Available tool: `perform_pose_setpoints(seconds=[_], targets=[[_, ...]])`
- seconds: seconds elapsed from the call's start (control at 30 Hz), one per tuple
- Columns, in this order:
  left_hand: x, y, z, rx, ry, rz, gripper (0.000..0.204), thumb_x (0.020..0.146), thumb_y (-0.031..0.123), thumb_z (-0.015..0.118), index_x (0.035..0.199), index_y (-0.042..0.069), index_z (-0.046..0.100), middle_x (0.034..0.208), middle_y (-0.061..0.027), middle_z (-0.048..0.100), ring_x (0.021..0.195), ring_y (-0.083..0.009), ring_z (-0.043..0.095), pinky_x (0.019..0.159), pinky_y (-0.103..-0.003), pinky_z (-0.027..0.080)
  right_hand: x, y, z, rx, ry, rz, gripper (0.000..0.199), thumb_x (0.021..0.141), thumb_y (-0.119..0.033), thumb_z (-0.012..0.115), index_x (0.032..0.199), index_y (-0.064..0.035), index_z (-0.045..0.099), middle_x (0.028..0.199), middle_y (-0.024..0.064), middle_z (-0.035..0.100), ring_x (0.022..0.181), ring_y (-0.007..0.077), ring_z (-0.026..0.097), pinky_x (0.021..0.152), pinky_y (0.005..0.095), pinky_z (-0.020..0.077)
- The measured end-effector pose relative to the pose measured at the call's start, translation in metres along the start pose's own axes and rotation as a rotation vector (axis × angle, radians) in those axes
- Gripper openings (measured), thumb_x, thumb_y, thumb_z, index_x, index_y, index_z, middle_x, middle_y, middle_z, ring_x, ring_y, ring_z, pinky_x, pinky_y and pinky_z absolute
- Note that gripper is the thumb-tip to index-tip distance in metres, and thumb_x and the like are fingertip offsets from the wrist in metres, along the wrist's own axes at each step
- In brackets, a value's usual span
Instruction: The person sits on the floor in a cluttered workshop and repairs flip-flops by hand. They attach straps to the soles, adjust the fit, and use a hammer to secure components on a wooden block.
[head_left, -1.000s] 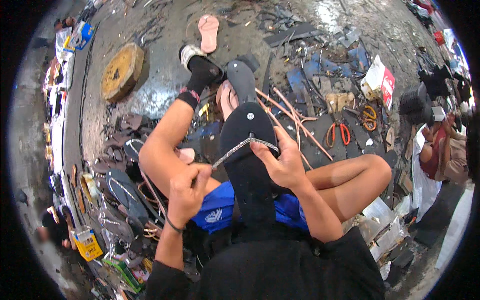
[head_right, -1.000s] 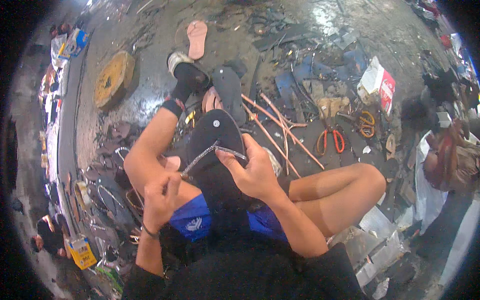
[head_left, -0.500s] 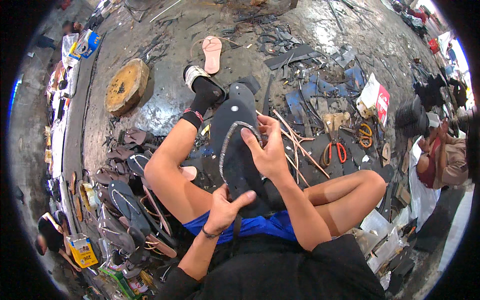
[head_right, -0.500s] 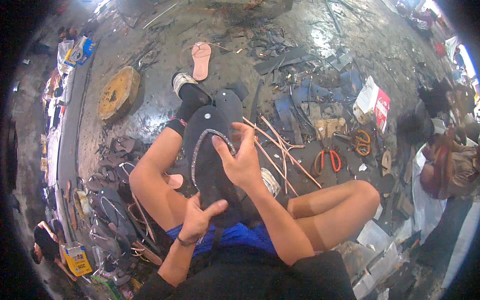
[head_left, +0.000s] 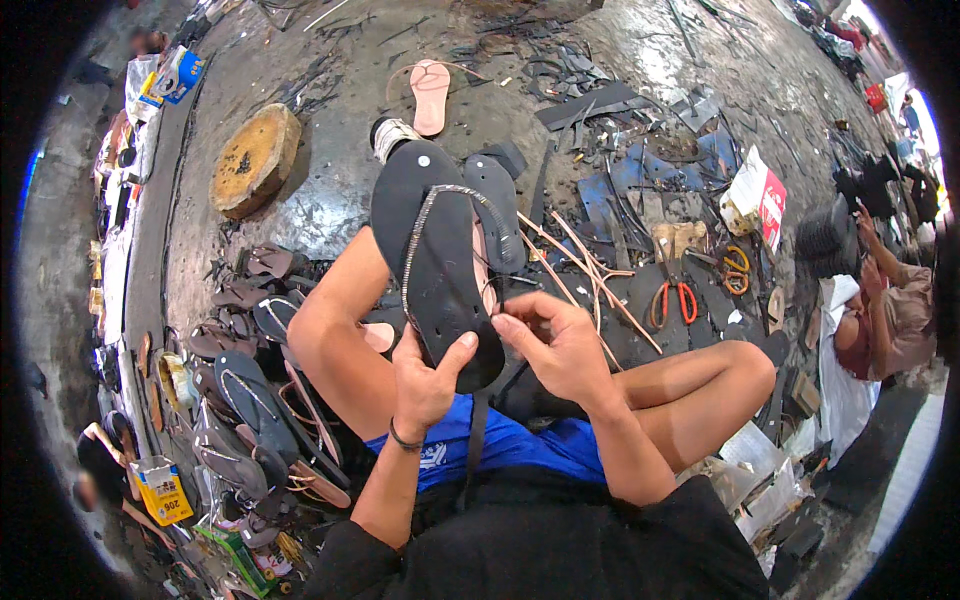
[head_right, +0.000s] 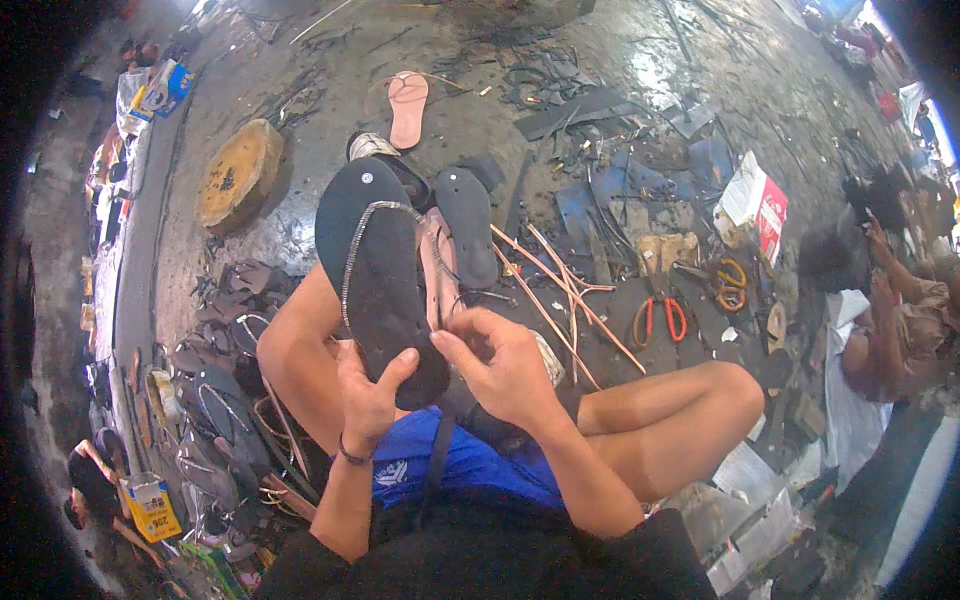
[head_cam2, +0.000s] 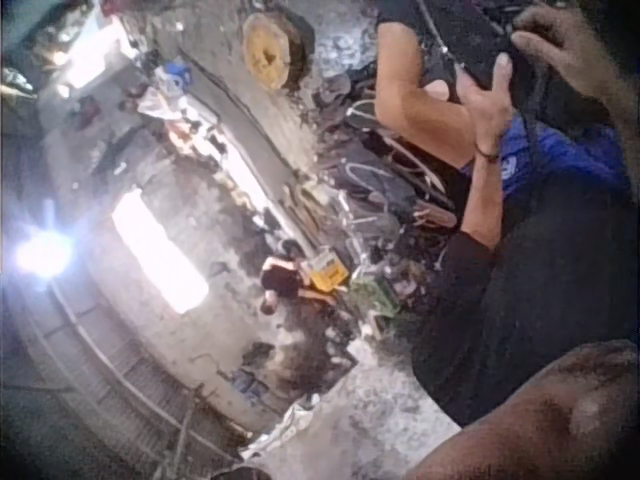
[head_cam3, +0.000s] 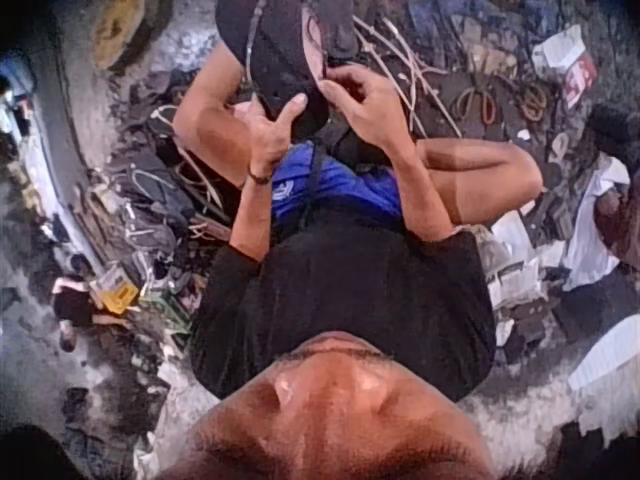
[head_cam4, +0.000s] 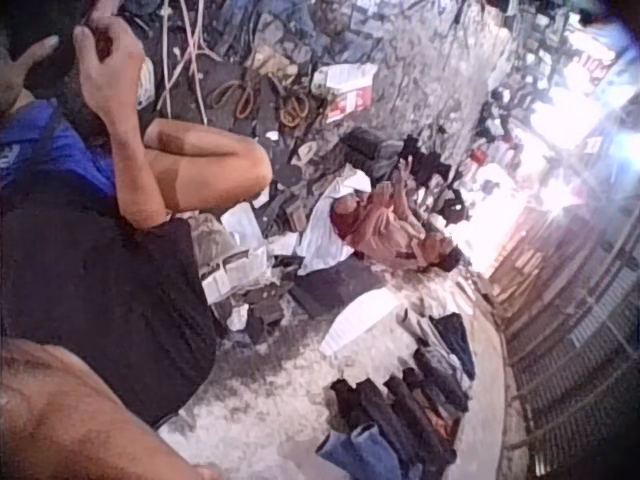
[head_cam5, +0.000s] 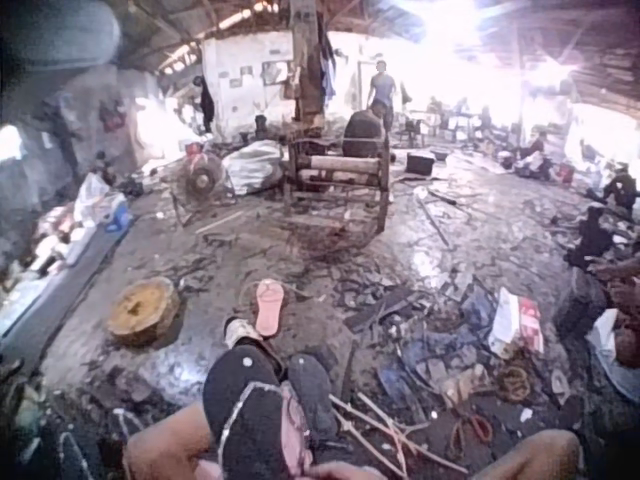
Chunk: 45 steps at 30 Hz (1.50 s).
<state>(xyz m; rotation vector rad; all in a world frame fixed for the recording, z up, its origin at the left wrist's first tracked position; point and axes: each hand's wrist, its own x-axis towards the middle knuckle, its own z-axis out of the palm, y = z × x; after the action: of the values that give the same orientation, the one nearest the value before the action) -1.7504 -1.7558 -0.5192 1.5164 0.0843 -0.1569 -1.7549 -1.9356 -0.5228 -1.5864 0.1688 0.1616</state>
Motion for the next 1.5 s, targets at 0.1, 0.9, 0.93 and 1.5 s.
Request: perform_pose_setpoints(seconds=[0.1,0.9,0.93,1.5], targets=[[-0.003,-0.001,0.002,0.060,-0.068,0.011,0.040,0.089,0.002,0.071,0.126,-0.002,0.057,0.113,-0.0092,0.070,0.101,-0.0156,0.065,0.092,-0.030,0.052,0.004,-0.012,0.009,0.226,0.053,-0.006,0.015,0.092,-0.012,0.074,0.097,0.0008,0.068,0.087,0.0075,0.073,0.078,0.0088,0.067,0.069,0.0278,0.0531],[-0.027,0.003,0.016,0.213,-0.055,0.044,0.041,0.093,0.003,0.066,0.130,-0.007,0.051,0.118,-0.0124,0.064,0.103,-0.0172,0.062,0.091,-0.031,0.051,-0.008,0.015,-0.004,-0.101,-0.007,-0.388,0.018,0.083,0.003,0.076,0.084,0.0005,0.059,0.090,0.0101,0.061,0.081,0.0215,0.063,0.072,0.0319,0.0513],[-0.027,0.003,0.017,0.171,-0.084,0.034,0.040,0.093,0.002,0.065,0.130,-0.006,0.051,0.117,-0.0110,0.065,0.104,-0.0170,0.062,0.091,-0.030,0.051,-0.012,0.010,-0.007,-0.059,-0.038,-0.376,0.019,0.083,0.003,0.077,0.083,0.0012,0.058,0.089,0.0105,0.061,0.083,0.0221,0.065,0.072,0.0327,0.0521],[-0.021,-0.005,0.009,0.120,-0.207,0.007,0.048,0.092,0.002,0.066,0.137,-0.003,0.048,0.126,-0.0119,0.062,0.113,-0.0171,0.060,0.100,-0.031,0.047,-0.013,-0.003,-0.009,-0.214,0.030,-0.286,0.015,0.085,-0.007,0.075,0.096,0.0011,0.066,0.092,0.0132,0.068,0.080,0.0223,0.072,0.070,0.0334,0.0560]])
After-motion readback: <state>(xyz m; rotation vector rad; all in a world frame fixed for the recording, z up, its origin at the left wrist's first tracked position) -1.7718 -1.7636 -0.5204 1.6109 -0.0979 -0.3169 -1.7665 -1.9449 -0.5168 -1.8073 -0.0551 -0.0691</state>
